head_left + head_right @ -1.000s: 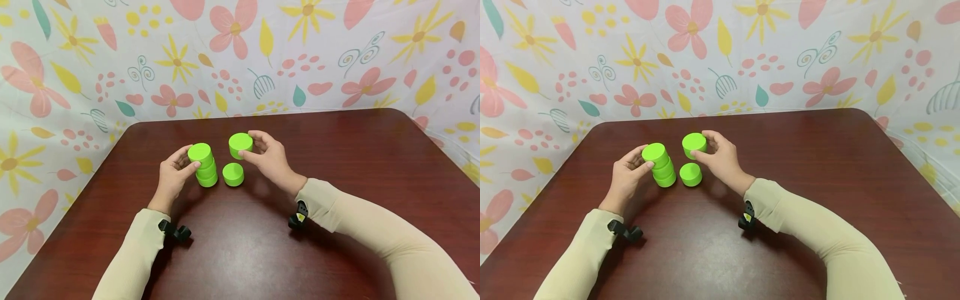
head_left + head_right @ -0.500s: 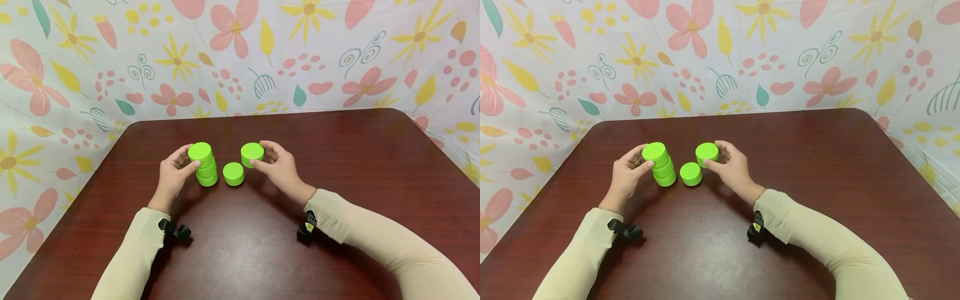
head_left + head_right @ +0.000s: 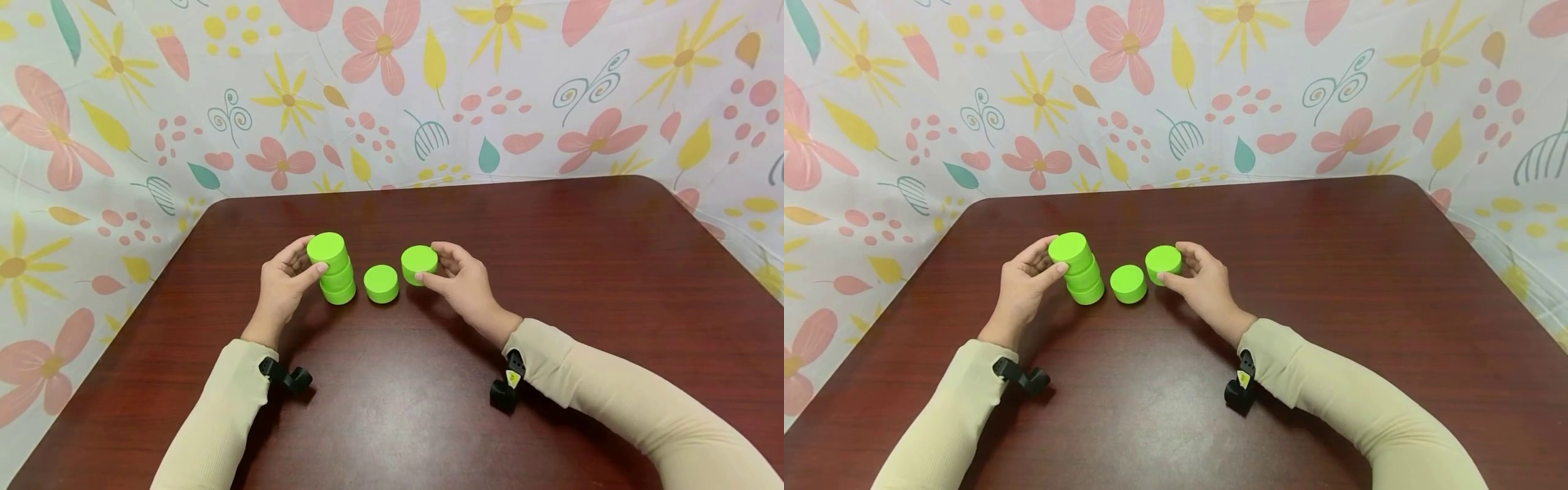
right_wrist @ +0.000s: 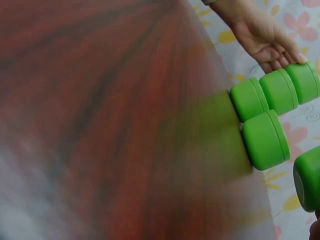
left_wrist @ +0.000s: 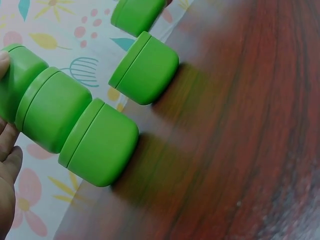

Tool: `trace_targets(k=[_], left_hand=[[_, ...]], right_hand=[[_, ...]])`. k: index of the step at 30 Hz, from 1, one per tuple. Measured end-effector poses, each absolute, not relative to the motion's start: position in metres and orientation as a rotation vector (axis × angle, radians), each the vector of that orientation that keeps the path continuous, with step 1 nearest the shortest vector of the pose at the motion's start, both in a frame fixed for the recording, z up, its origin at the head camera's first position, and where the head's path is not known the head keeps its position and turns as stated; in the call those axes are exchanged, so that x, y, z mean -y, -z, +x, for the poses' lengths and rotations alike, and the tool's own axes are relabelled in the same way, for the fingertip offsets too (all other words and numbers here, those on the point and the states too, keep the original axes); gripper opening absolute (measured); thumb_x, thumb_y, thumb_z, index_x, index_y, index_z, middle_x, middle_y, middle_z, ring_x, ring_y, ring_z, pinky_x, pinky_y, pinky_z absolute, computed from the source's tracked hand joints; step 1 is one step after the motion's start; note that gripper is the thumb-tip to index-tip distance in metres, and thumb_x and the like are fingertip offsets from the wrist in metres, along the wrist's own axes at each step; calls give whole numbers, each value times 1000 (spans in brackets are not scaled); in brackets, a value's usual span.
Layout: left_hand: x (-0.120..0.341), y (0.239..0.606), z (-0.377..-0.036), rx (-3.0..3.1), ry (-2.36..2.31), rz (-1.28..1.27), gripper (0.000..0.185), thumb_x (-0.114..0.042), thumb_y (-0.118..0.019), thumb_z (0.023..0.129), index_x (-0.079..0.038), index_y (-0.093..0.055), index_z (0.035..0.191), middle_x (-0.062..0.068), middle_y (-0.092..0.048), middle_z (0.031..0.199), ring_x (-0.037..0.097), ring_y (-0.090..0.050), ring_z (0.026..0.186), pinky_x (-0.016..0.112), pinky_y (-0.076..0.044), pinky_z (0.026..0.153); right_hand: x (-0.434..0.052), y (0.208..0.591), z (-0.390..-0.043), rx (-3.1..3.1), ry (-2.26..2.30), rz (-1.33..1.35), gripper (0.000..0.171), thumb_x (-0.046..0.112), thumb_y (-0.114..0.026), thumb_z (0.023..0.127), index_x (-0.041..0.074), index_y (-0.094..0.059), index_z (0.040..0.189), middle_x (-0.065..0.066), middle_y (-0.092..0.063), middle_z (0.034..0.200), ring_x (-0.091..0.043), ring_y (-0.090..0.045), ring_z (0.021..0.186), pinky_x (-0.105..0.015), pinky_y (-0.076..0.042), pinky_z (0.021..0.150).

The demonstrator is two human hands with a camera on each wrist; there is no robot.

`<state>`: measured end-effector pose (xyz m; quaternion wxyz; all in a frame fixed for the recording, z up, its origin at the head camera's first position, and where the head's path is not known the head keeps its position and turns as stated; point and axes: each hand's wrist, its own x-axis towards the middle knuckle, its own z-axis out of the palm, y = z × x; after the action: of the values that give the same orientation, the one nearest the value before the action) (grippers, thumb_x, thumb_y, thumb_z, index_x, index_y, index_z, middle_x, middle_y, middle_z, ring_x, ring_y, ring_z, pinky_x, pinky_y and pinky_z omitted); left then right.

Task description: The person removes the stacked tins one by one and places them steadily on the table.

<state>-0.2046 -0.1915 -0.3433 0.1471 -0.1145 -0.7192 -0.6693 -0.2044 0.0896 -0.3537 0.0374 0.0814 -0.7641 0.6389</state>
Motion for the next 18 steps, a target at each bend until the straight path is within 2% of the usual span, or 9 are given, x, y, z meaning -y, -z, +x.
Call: trace_targets(k=[18], left_hand=[[192, 345, -204, 2076, 1923, -343, 47, 7, -67, 80, 4, -54, 125, -15, -65, 101, 8, -62, 97, 19, -50, 78]], right_hand=[[-91, 370, -200, 2457, -1957, 181, 60, 8, -76, 75, 1, -50, 128, -14, -55, 128, -23, -50, 122, -37, -39, 102]])
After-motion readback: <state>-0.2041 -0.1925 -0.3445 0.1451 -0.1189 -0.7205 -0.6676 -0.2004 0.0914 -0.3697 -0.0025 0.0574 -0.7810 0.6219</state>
